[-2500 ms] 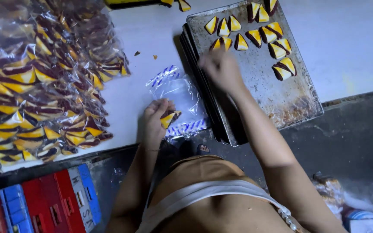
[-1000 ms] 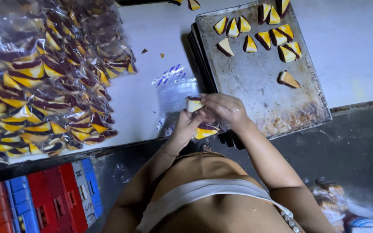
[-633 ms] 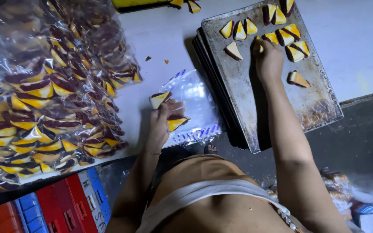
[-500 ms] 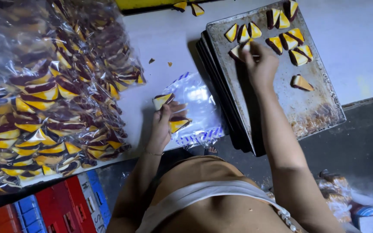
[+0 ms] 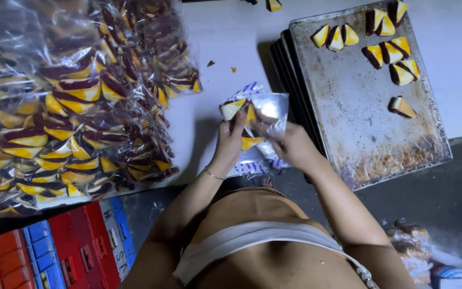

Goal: The person repeatedly picks triangular pastries from metal baking trays and places them into clear plastic bags on a white table. The person also moves empty trays aside and retrieves new trays of pastries to continue the packaging process.

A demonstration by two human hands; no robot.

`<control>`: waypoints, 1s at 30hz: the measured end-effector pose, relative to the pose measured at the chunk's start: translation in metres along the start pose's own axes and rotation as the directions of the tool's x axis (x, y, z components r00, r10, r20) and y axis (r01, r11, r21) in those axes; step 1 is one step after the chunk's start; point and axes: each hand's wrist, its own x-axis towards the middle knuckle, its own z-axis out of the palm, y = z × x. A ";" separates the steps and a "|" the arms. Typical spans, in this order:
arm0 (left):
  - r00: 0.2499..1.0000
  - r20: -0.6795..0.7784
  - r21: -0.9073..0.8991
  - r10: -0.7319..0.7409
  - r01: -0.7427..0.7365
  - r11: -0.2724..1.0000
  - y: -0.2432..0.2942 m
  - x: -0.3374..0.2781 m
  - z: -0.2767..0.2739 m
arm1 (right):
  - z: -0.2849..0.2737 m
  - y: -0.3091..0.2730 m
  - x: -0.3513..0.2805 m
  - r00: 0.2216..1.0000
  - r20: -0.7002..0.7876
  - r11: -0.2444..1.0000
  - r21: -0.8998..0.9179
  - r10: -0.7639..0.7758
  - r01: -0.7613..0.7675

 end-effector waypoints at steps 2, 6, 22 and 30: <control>0.998 0.014 -0.123 -0.053 0.054 0.991 0.021 -0.005 0.008 | 0.005 -0.013 0.001 0.984 0.129 0.992 -0.021 -0.121 0.124; 0.987 -0.091 -0.202 -0.130 0.109 0.973 -0.017 0.000 -0.019 | -0.002 -0.011 0.005 0.970 0.241 0.948 0.303 0.018 -0.093; 0.818 -0.555 -0.342 -0.151 -0.058 0.938 -0.085 0.042 -0.118 | 0.225 0.114 0.112 0.975 -0.037 0.956 0.210 0.218 -0.205; 0.723 0.677 0.678 0.138 -0.685 0.266 -0.159 0.018 -0.087 | 0.152 0.099 0.082 0.852 0.110 0.782 0.351 0.512 -0.515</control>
